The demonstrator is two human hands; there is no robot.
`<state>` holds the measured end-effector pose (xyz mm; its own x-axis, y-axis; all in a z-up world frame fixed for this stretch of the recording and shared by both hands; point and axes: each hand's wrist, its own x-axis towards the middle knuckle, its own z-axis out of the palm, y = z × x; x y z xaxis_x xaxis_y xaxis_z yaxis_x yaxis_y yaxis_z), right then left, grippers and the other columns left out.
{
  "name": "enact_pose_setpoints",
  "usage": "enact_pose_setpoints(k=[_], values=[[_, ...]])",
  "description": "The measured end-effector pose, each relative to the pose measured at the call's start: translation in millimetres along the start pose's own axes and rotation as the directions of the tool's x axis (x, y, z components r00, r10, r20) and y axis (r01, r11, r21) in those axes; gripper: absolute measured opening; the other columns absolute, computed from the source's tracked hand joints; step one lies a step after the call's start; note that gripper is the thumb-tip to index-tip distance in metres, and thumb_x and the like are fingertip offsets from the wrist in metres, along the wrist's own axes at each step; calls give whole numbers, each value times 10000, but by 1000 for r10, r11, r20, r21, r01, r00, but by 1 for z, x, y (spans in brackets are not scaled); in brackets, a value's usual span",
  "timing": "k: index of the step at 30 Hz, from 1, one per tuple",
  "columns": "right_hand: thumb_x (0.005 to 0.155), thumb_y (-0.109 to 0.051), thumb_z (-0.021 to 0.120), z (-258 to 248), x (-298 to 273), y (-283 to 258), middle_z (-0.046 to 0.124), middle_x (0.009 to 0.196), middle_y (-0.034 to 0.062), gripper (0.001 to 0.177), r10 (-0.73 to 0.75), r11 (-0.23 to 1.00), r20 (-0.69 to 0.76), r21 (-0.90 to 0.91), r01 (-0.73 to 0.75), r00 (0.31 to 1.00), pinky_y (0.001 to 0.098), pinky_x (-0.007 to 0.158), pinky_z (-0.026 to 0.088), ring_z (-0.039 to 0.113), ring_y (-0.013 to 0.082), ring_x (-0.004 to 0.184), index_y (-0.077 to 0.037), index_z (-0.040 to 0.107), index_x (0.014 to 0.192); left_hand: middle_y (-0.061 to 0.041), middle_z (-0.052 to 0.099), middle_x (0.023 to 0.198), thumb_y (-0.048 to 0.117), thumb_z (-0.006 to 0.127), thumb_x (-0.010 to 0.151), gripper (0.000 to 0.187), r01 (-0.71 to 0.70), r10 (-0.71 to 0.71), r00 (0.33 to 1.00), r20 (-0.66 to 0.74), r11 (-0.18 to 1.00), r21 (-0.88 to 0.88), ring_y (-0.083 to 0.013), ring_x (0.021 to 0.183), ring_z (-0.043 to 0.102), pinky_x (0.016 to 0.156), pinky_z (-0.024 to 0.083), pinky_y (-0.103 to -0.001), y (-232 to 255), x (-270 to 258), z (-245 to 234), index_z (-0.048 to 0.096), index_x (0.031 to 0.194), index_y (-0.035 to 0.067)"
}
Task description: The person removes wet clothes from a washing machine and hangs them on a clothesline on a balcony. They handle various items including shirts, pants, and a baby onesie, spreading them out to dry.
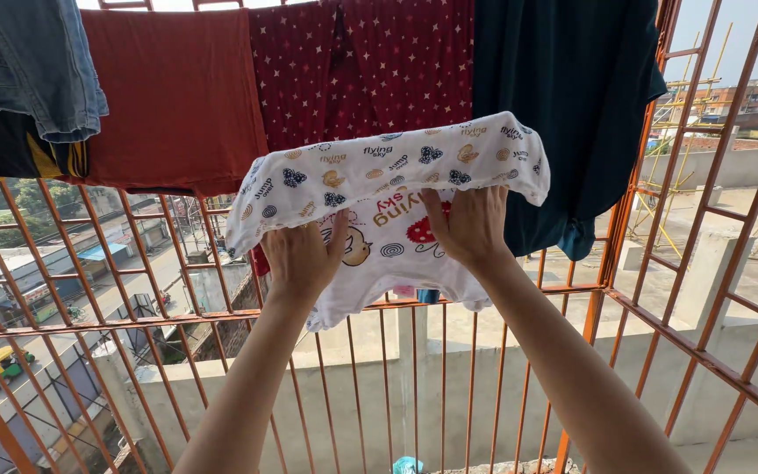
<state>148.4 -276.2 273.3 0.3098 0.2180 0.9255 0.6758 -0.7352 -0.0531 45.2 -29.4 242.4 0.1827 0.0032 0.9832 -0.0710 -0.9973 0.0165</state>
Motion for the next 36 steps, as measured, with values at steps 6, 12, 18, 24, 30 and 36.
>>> enact_pose_setpoints(k=[6,12,18,24,30,36], values=[[936,-321,695,-6,31,-7,563,1161,241,445,-303,952,-375,-66,300,876,581,936,410,538,412,1070,9,601,1219,-186,691,987,411,725,909,435,-41,44,995,-88,999,37,-401,870,672,737,487,-571,-15,48,-13,685,1095,20],[919,-297,722,-24,79,-19,545,1159,276,478,-305,949,-451,-74,305,839,559,879,466,538,413,1023,38,597,1237,-165,712,956,388,741,879,409,-142,139,977,-162,990,-5,-386,836,682,738,510,-551,-21,91,-41,703,1074,31],[830,-306,772,-49,125,-26,594,1078,239,422,-293,956,-461,-157,248,838,542,875,490,573,402,978,9,661,1087,-141,726,931,374,756,835,394,-172,172,969,-179,985,17,-355,788,700,690,551,-492,-18,145,-43,717,1043,41],[811,-309,779,-52,170,-8,686,981,60,243,-227,966,-404,-211,151,886,533,879,498,629,295,957,-155,768,999,-125,733,928,379,746,858,366,-108,111,984,-138,994,27,-339,811,706,715,555,-498,-17,196,-15,733,1070,81],[806,-309,778,-40,233,26,679,1128,113,331,-382,921,-587,-302,245,714,544,804,504,639,339,1025,-145,765,1093,-125,734,1008,370,746,870,349,-170,209,951,-226,968,182,-359,947,686,823,517,-555,-25,256,24,746,1093,101],[858,-304,759,-38,310,48,665,1180,132,394,-465,885,-705,-370,282,535,557,841,491,621,380,1074,-109,729,1199,-141,725,1031,377,736,889,371,-127,169,941,-294,980,155,-374,973,674,871,515,-537,-32,326,25,741,1140,104]])
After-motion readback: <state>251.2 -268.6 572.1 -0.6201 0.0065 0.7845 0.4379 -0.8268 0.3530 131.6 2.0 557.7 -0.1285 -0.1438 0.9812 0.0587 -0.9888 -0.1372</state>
